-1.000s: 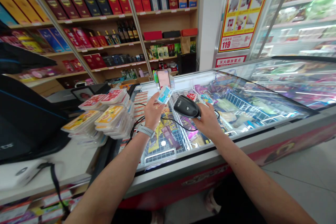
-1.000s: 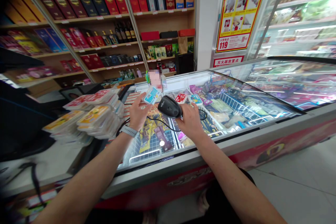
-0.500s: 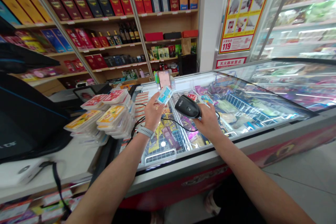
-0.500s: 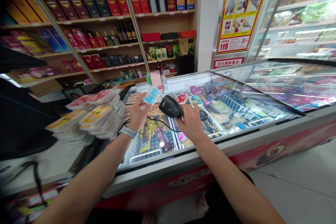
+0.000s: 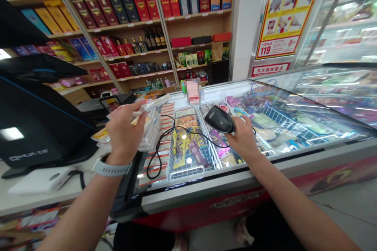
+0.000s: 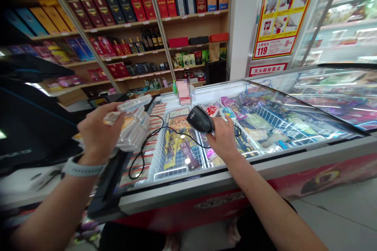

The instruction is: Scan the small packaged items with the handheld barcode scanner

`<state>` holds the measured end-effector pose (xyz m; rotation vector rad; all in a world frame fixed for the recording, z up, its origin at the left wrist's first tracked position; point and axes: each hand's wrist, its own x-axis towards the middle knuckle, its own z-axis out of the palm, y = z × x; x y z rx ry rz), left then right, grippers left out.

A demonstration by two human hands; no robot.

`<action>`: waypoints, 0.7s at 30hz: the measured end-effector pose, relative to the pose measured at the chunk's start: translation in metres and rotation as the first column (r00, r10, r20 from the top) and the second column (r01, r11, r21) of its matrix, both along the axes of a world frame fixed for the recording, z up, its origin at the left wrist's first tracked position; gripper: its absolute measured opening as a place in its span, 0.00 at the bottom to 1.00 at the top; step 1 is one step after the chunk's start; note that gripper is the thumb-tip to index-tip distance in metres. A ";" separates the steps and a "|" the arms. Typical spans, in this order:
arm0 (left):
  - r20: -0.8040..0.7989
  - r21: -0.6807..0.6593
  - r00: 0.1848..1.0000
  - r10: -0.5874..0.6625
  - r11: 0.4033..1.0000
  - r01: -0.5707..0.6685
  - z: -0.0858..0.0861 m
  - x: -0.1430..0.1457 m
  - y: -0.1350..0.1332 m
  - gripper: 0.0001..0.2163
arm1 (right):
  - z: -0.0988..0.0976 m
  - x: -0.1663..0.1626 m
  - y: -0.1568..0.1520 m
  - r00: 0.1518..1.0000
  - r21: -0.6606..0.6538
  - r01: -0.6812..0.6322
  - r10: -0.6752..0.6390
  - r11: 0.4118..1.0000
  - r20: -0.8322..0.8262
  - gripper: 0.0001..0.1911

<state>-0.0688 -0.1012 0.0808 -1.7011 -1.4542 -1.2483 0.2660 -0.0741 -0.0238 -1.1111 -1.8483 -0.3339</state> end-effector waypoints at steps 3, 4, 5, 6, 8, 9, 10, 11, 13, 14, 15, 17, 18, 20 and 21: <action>-0.188 0.038 0.971 0.145 0.989 -0.140 -0.004 -0.029 -0.022 0.12 | 0.002 -0.001 -0.002 1.000 -0.004 -0.006 0.006 1.000 -0.005 0.12; -0.226 0.045 0.959 0.172 0.985 -0.166 -0.007 -0.037 -0.027 0.11 | 0.002 -0.001 -0.002 1.000 -0.004 -0.009 0.009 1.000 -0.006 0.12; -0.254 0.048 0.948 0.192 0.981 -0.186 -0.009 -0.042 -0.032 0.11 | 0.003 -0.002 -0.003 1.000 -0.002 -0.012 0.012 1.000 -0.007 0.12; -0.275 0.049 0.939 0.209 0.978 -0.203 -0.012 -0.047 -0.035 0.10 | 0.003 -0.002 -0.003 1.000 -0.002 -0.013 0.013 1.000 -0.007 0.12; -0.310 0.035 0.922 0.232 0.972 -0.233 -0.018 -0.052 -0.039 0.10 | 0.003 -0.002 -0.003 1.000 0.000 -0.015 0.015 1.000 -0.004 0.12; -0.328 0.026 0.914 0.239 0.969 -0.245 -0.020 -0.053 -0.040 0.10 | 0.003 -0.002 -0.003 1.000 0.000 -0.013 0.013 1.000 -0.003 0.12; -0.346 0.016 0.906 0.243 0.967 -0.253 -0.022 -0.054 -0.040 0.10 | 0.003 -0.001 -0.003 1.000 0.000 -0.012 0.012 1.000 0.000 0.12; -0.364 0.010 0.899 0.243 0.966 -0.257 -0.024 -0.054 -0.040 0.10 | 0.003 -0.001 -0.003 1.000 0.001 -0.011 0.011 1.000 0.002 0.12; -0.388 0.014 0.889 0.242 0.966 -0.256 -0.027 -0.056 -0.039 0.10 | 0.002 -0.001 -0.002 1.000 0.003 -0.007 0.007 1.000 0.007 0.11; -0.394 0.023 0.886 0.242 0.967 -0.254 -0.029 -0.056 -0.038 0.10 | 0.002 -0.001 -0.002 1.000 0.004 -0.006 0.006 1.000 0.010 0.11; -0.398 0.026 0.885 0.243 0.967 -0.254 -0.030 -0.057 -0.037 0.10 | 0.002 0.000 -0.002 1.000 0.005 -0.005 0.005 1.000 0.013 0.11; -0.391 0.034 0.887 0.245 0.967 -0.252 -0.033 -0.059 -0.036 0.10 | 0.002 0.000 -0.002 1.000 0.007 -0.007 0.007 1.000 0.013 0.12; -0.386 0.028 0.890 0.242 0.967 -0.252 -0.035 -0.060 -0.035 0.10 | 0.002 -0.001 -0.002 1.000 0.008 -0.010 0.010 1.000 0.011 0.12; -0.373 -0.011 0.900 0.224 0.969 -0.246 -0.038 -0.062 -0.034 0.12 | 0.003 -0.001 -0.003 1.000 0.008 -0.013 0.012 1.000 0.008 0.12; -0.370 -0.037 0.906 0.207 0.971 -0.237 -0.040 -0.062 -0.034 0.13 | 0.003 -0.001 -0.003 1.000 0.008 -0.013 0.013 1.000 0.007 0.12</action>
